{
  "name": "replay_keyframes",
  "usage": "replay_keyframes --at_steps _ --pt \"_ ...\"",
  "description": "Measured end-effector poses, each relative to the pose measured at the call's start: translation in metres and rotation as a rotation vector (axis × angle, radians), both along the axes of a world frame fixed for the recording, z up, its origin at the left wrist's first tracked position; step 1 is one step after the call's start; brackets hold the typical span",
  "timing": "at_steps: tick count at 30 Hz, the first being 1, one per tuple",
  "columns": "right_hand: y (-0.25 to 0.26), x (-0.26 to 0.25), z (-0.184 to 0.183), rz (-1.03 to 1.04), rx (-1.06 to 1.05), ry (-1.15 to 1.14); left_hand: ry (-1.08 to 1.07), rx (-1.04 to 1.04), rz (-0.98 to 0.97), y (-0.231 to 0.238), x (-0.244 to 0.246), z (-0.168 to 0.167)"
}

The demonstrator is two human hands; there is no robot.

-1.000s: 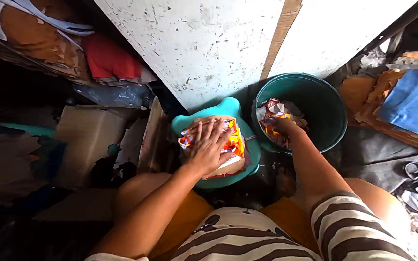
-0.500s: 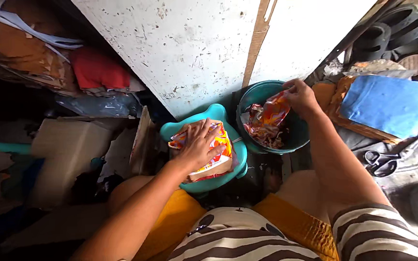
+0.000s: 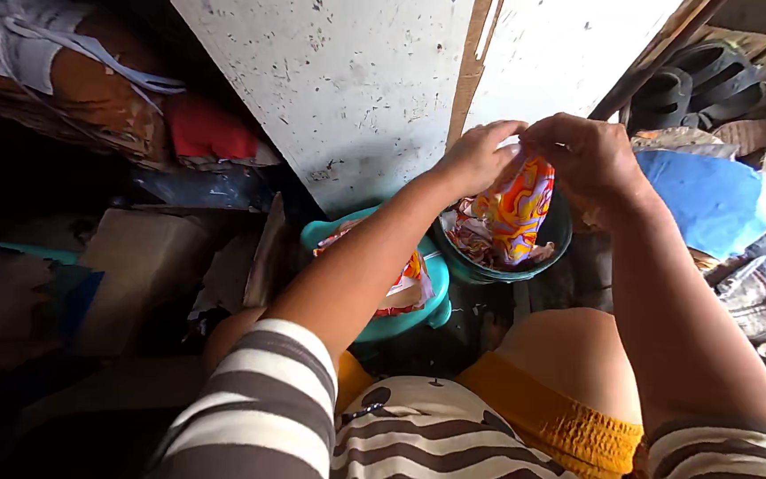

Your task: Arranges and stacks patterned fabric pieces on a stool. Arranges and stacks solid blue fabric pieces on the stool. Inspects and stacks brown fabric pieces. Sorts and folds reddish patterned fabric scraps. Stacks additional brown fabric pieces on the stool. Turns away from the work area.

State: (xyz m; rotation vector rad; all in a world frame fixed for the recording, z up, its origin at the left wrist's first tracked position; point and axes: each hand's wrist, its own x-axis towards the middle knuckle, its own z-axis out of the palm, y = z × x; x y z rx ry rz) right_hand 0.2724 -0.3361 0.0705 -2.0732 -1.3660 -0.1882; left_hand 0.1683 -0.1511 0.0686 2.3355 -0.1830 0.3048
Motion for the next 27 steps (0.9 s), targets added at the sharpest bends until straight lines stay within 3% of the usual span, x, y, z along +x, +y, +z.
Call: replay_keyframes --at_steps 8,12,18,20,23,25,27 --pt "0.001 -0.023 -0.001 0.072 0.012 -0.037 0.204 -0.037 -0.019 -0.009 0.004 0.005" --pt "0.003 -0.021 -0.004 0.065 0.050 -0.027 0.218 0.121 -0.003 -0.005 -0.008 0.016" --pt "0.001 -0.019 -0.020 -0.024 -0.112 0.179 0.100 0.295 -0.062 0.010 -0.029 0.032" --pt "-0.001 -0.018 -0.027 0.048 -0.062 0.370 0.124 0.272 -0.045 0.017 -0.039 0.039" --pt "-0.003 -0.021 -0.029 0.301 0.202 0.727 0.161 0.144 -0.015 0.033 -0.063 0.048" --pt "-0.001 -0.022 -0.020 0.457 0.268 0.802 0.151 0.098 -0.001 0.047 -0.084 0.049" --pt "0.001 -0.027 -0.006 0.505 0.205 0.781 0.139 0.146 0.024 0.062 -0.107 0.046"
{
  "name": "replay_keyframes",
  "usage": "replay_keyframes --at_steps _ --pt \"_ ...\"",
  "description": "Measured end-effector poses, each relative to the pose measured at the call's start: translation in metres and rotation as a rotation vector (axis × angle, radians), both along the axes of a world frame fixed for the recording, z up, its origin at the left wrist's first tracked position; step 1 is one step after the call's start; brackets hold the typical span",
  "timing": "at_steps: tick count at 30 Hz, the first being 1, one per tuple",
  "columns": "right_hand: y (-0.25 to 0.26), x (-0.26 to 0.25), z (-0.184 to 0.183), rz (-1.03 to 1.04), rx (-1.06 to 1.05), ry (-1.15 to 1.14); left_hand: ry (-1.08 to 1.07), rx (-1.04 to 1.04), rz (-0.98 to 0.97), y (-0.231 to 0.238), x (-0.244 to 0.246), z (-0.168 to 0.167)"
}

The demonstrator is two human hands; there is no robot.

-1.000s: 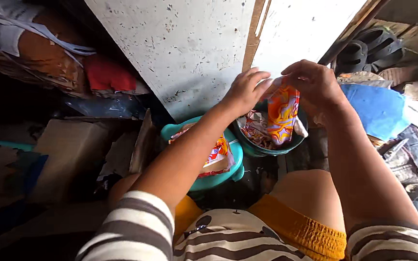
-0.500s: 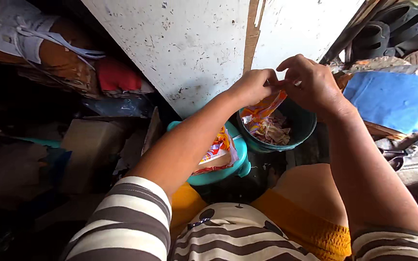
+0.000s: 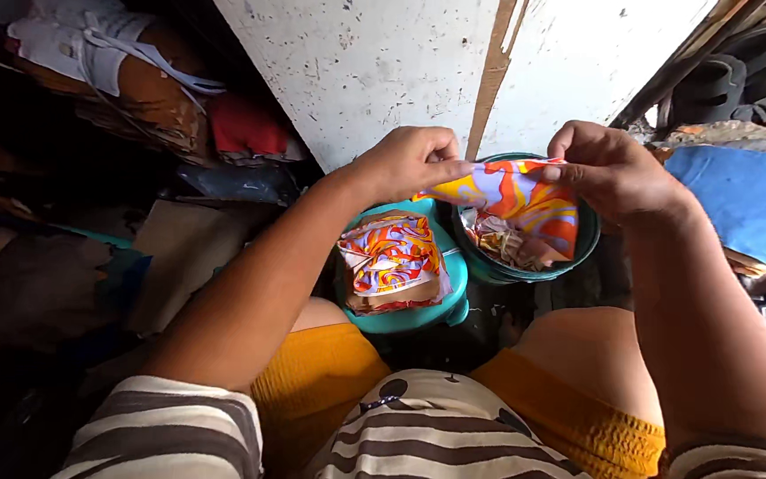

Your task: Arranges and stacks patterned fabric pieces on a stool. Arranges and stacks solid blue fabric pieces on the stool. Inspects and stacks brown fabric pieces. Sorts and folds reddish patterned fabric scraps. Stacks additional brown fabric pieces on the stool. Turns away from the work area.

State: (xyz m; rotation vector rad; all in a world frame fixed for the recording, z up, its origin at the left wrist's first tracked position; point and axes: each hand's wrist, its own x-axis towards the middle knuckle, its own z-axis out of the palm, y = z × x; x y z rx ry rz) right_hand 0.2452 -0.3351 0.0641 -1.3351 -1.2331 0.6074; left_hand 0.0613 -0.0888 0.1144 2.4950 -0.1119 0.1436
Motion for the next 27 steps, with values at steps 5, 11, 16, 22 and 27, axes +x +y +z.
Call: replay_keyframes --at_steps 5,11,16,22,27 --pt "0.010 -0.017 0.013 0.043 -0.406 -0.209 0.113 0.114 0.163 0.036 -0.056 -0.022" --pt "0.009 -0.014 -0.030 0.101 -0.523 -0.074 0.190 -0.169 0.281 0.069 -0.123 -0.067" --pt "0.010 -0.011 -0.051 0.127 -0.363 0.200 0.085 -0.567 0.305 0.075 -0.152 -0.104" --pt "0.029 -0.015 -0.056 0.075 -0.409 0.244 0.083 -0.574 0.442 0.078 -0.153 -0.129" --pt "0.049 -0.007 -0.056 0.014 -0.390 0.229 0.121 -0.531 0.466 0.085 -0.139 -0.133"
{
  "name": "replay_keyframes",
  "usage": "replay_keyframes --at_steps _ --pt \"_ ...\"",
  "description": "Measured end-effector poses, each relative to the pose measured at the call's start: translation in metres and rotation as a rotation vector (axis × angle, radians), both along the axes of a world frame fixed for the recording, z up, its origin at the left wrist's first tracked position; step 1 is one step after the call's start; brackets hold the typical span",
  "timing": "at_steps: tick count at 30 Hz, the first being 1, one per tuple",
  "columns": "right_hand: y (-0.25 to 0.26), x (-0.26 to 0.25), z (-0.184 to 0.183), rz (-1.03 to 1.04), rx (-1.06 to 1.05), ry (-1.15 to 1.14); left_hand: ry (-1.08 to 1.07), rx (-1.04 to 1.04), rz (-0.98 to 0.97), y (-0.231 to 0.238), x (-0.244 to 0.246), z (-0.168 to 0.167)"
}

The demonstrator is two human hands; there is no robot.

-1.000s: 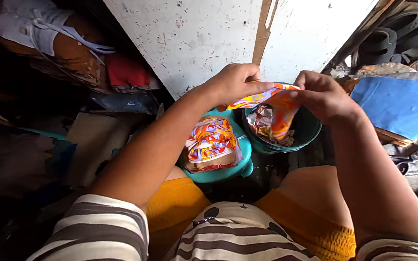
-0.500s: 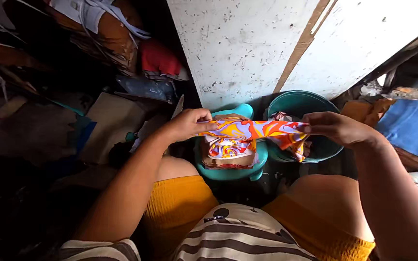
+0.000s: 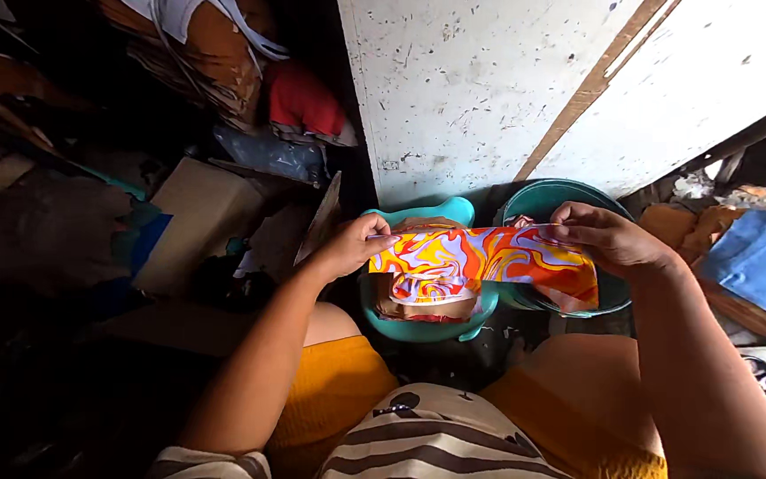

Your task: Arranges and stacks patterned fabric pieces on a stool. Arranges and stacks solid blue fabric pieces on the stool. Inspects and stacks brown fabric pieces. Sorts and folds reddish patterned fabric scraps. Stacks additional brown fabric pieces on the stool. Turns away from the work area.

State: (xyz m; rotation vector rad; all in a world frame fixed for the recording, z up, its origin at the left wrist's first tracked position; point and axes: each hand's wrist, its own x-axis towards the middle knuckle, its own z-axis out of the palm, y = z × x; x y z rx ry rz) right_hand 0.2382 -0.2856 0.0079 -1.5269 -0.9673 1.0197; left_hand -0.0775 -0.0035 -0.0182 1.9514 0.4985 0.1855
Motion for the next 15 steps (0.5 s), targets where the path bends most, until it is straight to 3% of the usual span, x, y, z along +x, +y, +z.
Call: replay_keyframes --at_steps 6,11,15 --pt "0.020 0.021 -0.010 -0.122 -0.044 0.007 0.221 0.353 0.076 0.000 0.024 -0.005" --pt "0.028 0.032 -0.022 -0.157 -0.105 -0.004 0.179 0.404 0.099 0.004 0.035 -0.022" --pt "0.032 0.035 -0.028 -0.157 -0.136 0.002 0.049 0.571 0.133 -0.008 0.041 -0.024"
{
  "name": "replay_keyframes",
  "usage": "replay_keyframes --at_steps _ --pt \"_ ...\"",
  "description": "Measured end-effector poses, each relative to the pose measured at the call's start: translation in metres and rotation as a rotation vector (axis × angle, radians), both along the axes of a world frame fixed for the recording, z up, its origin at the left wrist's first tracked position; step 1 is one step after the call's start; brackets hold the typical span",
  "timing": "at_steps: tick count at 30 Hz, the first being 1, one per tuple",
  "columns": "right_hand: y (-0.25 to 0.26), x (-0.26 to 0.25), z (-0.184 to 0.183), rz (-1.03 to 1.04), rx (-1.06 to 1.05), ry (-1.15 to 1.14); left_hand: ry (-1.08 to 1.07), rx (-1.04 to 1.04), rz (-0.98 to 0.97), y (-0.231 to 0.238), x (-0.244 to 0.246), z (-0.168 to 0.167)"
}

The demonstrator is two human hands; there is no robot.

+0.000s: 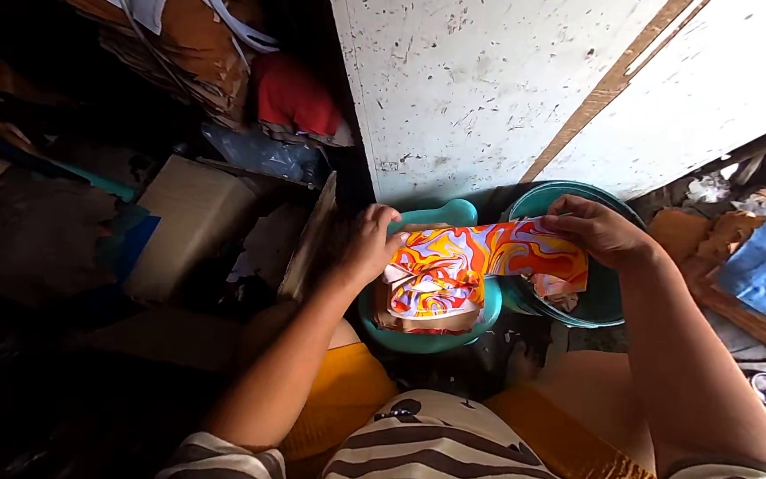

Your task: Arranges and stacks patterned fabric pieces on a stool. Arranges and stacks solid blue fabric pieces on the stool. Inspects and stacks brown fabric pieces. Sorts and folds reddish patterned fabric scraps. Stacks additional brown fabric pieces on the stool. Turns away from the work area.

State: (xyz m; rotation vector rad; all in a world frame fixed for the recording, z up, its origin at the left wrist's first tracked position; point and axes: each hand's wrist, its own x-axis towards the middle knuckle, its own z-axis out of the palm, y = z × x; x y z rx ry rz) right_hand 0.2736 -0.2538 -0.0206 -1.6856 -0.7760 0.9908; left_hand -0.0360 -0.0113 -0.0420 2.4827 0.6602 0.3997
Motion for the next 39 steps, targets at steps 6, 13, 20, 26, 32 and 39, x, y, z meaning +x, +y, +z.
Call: replay_keyframes --at_steps 6,13,20,26,32,39 --pt "0.008 -0.006 0.000 0.057 -0.061 -0.059 0.117 0.119 -0.238 -0.033 0.018 -0.028" --pt "-0.029 0.031 0.033 0.372 -0.508 -0.590 0.320 0.127 -0.226 -0.039 0.018 -0.032" --pt "-0.126 0.099 0.068 0.111 -0.806 -0.884 0.351 0.147 -0.221 -0.040 0.018 -0.031" --pt "-0.106 0.017 0.118 -0.012 -0.083 -0.439 0.243 0.095 -0.240 -0.035 0.019 -0.022" --pt "-0.005 -0.086 0.161 0.378 -0.017 -0.406 -0.253 -0.155 -0.325 -0.023 0.018 0.043" --pt "0.095 -0.166 0.152 0.632 -0.036 -0.470 -0.396 -0.614 -0.495 -0.009 -0.004 0.074"
